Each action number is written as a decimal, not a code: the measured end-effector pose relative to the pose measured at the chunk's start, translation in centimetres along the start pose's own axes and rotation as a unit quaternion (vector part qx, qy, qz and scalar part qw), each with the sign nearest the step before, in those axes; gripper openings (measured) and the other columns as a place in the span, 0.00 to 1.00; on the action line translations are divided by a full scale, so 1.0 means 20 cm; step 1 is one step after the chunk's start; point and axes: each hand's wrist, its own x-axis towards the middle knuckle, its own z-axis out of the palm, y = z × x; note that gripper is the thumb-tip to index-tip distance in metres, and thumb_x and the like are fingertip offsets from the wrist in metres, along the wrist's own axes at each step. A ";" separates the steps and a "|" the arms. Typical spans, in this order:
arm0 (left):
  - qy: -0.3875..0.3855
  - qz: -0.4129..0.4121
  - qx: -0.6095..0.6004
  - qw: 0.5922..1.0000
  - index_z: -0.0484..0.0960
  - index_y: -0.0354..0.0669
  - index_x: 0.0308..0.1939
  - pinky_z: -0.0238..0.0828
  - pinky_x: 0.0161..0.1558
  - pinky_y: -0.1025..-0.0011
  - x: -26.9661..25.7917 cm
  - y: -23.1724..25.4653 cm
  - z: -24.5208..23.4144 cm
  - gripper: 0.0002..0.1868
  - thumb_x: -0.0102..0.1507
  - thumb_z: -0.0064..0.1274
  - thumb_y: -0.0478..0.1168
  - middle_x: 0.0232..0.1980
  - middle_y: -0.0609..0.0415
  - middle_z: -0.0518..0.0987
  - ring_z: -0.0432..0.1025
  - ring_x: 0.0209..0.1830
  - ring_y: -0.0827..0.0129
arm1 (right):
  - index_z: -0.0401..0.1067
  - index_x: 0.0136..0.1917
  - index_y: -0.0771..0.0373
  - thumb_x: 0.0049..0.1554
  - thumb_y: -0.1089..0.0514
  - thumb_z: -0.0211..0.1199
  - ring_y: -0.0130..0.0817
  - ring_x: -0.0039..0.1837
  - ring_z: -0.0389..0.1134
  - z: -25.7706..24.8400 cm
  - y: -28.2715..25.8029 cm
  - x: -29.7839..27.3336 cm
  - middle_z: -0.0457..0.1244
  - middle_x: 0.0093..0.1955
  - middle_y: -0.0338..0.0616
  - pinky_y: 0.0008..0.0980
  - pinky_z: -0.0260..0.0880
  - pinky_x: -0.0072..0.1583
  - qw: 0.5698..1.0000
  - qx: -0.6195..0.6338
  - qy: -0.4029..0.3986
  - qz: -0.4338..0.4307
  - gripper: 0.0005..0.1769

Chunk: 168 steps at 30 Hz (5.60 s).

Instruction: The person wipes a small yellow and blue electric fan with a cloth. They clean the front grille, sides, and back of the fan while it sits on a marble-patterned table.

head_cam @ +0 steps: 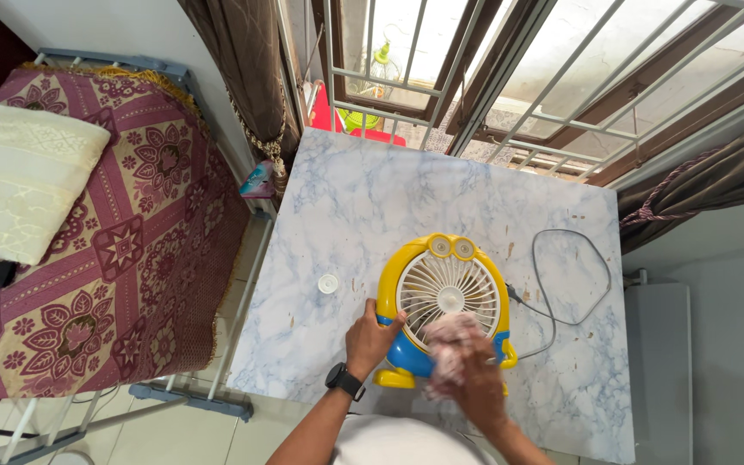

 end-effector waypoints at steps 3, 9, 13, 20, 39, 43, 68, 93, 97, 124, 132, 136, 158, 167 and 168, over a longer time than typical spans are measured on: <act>-0.002 0.012 -0.011 1.000 0.73 0.40 0.52 0.74 0.36 0.49 -0.01 0.02 0.00 0.39 0.59 0.50 0.72 0.32 0.39 0.83 0.79 0.36 0.42 | 0.52 0.75 0.70 0.51 0.55 0.67 0.65 0.73 0.55 0.02 0.21 0.03 0.54 0.72 0.68 0.51 0.59 0.69 0.991 -0.044 0.045 0.121 0.45; 0.003 0.010 0.000 1.000 0.71 0.40 0.54 0.74 0.35 0.49 -0.02 0.03 0.00 0.40 0.58 0.50 0.72 0.32 0.38 0.83 0.79 0.35 0.41 | 0.61 0.69 0.64 0.60 0.56 0.62 0.59 0.71 0.61 0.16 0.38 0.41 0.61 0.66 0.61 0.52 0.62 0.69 0.955 0.071 0.134 0.255 0.26; -0.002 -0.005 -0.001 1.000 0.72 0.42 0.53 0.74 0.36 0.49 -0.02 0.02 0.01 0.39 0.58 0.50 0.72 0.33 0.39 0.83 0.79 0.36 0.41 | 0.63 0.68 0.67 0.54 0.63 0.60 0.65 0.70 0.59 0.14 0.18 0.47 0.60 0.66 0.65 0.55 0.60 0.70 0.982 0.042 0.088 0.159 0.29; 0.003 0.002 -0.008 1.000 0.72 0.41 0.56 0.74 0.37 0.50 -0.02 0.02 0.01 0.41 0.57 0.50 0.72 0.33 0.39 0.83 0.79 0.36 0.42 | 0.63 0.67 0.68 0.53 0.60 0.61 0.61 0.66 0.63 0.01 0.33 0.33 0.62 0.66 0.61 0.53 0.59 0.67 0.980 -0.023 0.042 0.192 0.29; 0.039 0.058 -0.024 0.997 0.71 0.42 0.49 0.73 0.36 0.48 -0.02 -0.14 0.12 0.33 0.59 0.55 0.67 0.32 0.38 0.82 0.78 0.35 0.41 | 0.65 0.64 0.63 0.36 0.66 0.69 0.64 0.73 0.54 0.20 -0.31 0.72 0.59 0.66 0.61 0.62 0.44 0.72 0.961 0.112 -0.163 -0.195 0.40; 0.001 -0.011 -0.013 1.000 0.70 0.43 0.47 0.73 0.36 0.48 -0.05 0.01 0.00 0.32 0.59 0.56 0.66 0.31 0.38 0.82 0.78 0.34 0.41 | 0.69 0.63 0.58 0.43 0.67 0.66 0.55 0.73 0.59 0.15 -0.04 0.97 0.60 0.69 0.57 0.56 0.53 0.73 0.988 -0.012 -0.103 -0.116 0.33; -0.061 -0.058 -0.035 0.996 0.73 0.45 0.58 0.75 0.45 0.55 0.03 -0.16 0.02 0.37 0.58 0.55 0.68 0.42 0.40 0.84 0.80 0.46 0.45 | 0.71 0.59 0.58 0.52 0.58 0.59 0.40 0.55 0.71 -0.17 0.14 -0.17 0.69 0.55 0.45 0.48 0.65 0.57 0.991 0.098 0.034 0.081 0.20; 0.232 0.186 -0.159 0.941 0.71 0.36 0.60 0.64 0.58 0.57 0.29 0.28 -0.08 0.33 0.58 0.65 0.51 0.52 0.44 0.73 0.67 0.55 0.51 | 0.72 0.61 0.63 0.67 0.51 0.57 0.24 0.52 0.69 -0.07 0.39 0.64 0.68 0.55 0.38 0.27 0.69 0.53 0.615 0.609 0.313 0.391 0.15; 0.288 0.296 -0.147 0.899 0.68 0.36 0.62 0.62 0.59 0.54 0.34 0.06 0.04 0.37 0.59 0.61 0.55 0.55 0.42 0.72 0.65 0.56 0.48 | 0.69 0.63 0.62 0.66 0.52 0.56 0.25 0.56 0.70 -0.03 0.35 0.60 0.67 0.58 0.39 0.25 0.70 0.56 0.633 0.609 0.329 0.347 0.16; 0.223 0.440 -0.016 0.870 0.67 0.42 0.67 0.62 0.61 0.52 0.12 0.25 -0.19 0.52 0.48 0.70 0.65 0.62 0.48 0.73 0.68 0.61 0.51 | 0.60 0.71 0.66 0.54 0.61 0.66 0.43 0.67 0.63 -0.03 0.27 0.29 0.60 0.67 0.51 0.43 0.63 0.67 0.886 0.379 0.198 0.179 0.34; 0.177 0.469 0.009 0.865 0.67 0.42 0.68 0.62 0.66 0.55 0.14 0.21 -0.24 0.40 0.58 0.67 0.52 0.68 0.49 0.73 0.67 0.68 0.52 | 0.70 0.69 0.45 0.44 0.55 0.64 0.55 0.79 0.48 -0.32 -0.26 0.56 0.55 0.77 0.54 0.62 0.28 0.78 0.993 -0.014 0.033 -0.116 0.37; 0.146 0.454 -0.003 0.879 0.65 0.38 0.70 0.60 0.63 0.52 0.12 0.23 -0.27 0.46 0.55 0.69 0.54 0.65 0.45 0.71 0.65 0.65 0.49 | 0.58 0.75 0.58 0.50 0.52 0.63 0.56 0.76 0.54 -0.25 -0.18 0.51 0.55 0.74 0.55 0.60 0.42 0.75 0.956 0.175 0.227 0.061 0.40; 0.184 0.443 -0.026 0.877 0.68 0.42 0.67 0.62 0.63 0.52 0.12 0.22 -0.22 0.46 0.51 0.72 0.52 0.62 0.45 0.73 0.67 0.63 0.48 | 0.75 0.62 0.59 0.63 0.59 0.61 0.44 0.71 0.67 -0.28 -0.11 0.64 0.68 0.66 0.45 0.40 0.65 0.73 0.952 0.213 0.209 0.063 0.13; 0.188 0.445 -0.021 0.875 0.67 0.43 0.68 0.62 0.63 0.52 0.12 0.22 -0.21 0.47 0.51 0.72 0.53 0.63 0.46 0.73 0.67 0.63 0.49 | 0.73 0.67 0.66 0.68 0.55 0.55 0.66 0.69 0.58 -0.24 0.40 0.91 0.63 0.64 0.67 0.53 0.59 0.67 0.957 0.263 -0.108 0.051 0.18; 0.194 0.442 -0.020 0.875 0.67 0.43 0.68 0.62 0.63 0.53 0.12 0.22 -0.21 0.47 0.51 0.72 0.54 0.63 0.46 0.73 0.67 0.63 0.49 | 0.71 0.67 0.66 0.68 0.55 0.55 0.65 0.70 0.57 -0.21 0.46 0.85 0.61 0.65 0.67 0.53 0.58 0.68 0.928 0.323 -0.084 0.166 0.19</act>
